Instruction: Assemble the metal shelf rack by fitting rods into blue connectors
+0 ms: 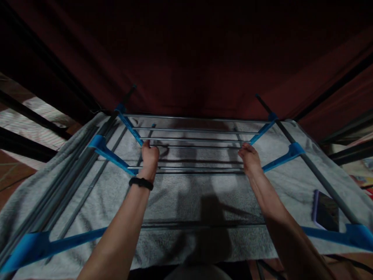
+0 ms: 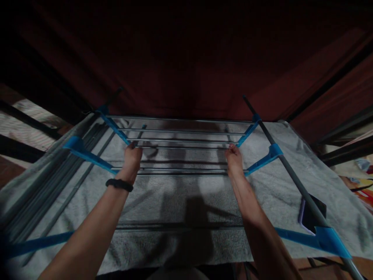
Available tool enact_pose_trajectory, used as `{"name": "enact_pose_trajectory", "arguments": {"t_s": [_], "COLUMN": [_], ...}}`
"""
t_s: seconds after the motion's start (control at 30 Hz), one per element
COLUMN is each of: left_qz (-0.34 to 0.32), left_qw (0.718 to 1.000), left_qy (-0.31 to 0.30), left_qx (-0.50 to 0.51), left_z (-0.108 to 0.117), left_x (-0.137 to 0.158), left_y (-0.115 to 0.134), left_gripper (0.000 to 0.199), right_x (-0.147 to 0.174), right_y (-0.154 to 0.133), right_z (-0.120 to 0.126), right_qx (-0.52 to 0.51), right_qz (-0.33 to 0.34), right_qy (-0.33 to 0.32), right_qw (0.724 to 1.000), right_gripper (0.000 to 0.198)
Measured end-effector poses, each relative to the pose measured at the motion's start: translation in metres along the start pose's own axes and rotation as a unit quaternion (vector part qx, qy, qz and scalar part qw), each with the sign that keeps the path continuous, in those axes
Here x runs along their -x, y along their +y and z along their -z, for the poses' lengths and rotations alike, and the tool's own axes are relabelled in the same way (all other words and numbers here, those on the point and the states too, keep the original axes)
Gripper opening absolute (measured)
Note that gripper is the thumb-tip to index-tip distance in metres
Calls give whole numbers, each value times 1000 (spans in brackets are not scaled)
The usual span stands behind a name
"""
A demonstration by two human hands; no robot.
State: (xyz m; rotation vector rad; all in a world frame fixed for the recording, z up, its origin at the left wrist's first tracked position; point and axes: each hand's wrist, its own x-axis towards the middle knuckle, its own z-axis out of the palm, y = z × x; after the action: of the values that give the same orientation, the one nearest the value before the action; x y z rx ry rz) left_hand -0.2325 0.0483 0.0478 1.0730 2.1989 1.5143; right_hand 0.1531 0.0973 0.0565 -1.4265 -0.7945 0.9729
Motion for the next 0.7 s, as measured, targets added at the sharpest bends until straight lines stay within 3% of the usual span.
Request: {"name": "enact_pose_trajectory", "arguments": {"t_s": [0.07,0.17,0.23,0.3,0.43,0.57,0.7], "left_qz": [-20,-116,-123,-97,7,86,101], "left_qw": [1000,991,990,994,998,984,979], "left_qy": [-12,-39,-33,-10,64,155,148], "left_qx": [18,52,59,54,30,-31,-98], "left_z": [5,20,33,46,72,91,94], "left_x": [33,91,123,141,139,111,87], "left_y": [7,13,8,-7,-52,-85,-93], "left_gripper": [45,34,30,28,26,36,54], "right_x": [40,98,126,143,151,150,146], "right_y": [0,16,38,63,101,111,108], "right_z": [-2,-1,-1,-1,-7,-20,-33], "right_qx": [-41,-3,52,118,215,306,432], "right_qz": [70,73,81,130,266,356,381], "right_qy": [-75,-216,-300,-331,-328,-294,-273], "right_qw": [994,974,949,927,881,832,771], "right_gripper": [28,16,16,18,39,44,42]}}
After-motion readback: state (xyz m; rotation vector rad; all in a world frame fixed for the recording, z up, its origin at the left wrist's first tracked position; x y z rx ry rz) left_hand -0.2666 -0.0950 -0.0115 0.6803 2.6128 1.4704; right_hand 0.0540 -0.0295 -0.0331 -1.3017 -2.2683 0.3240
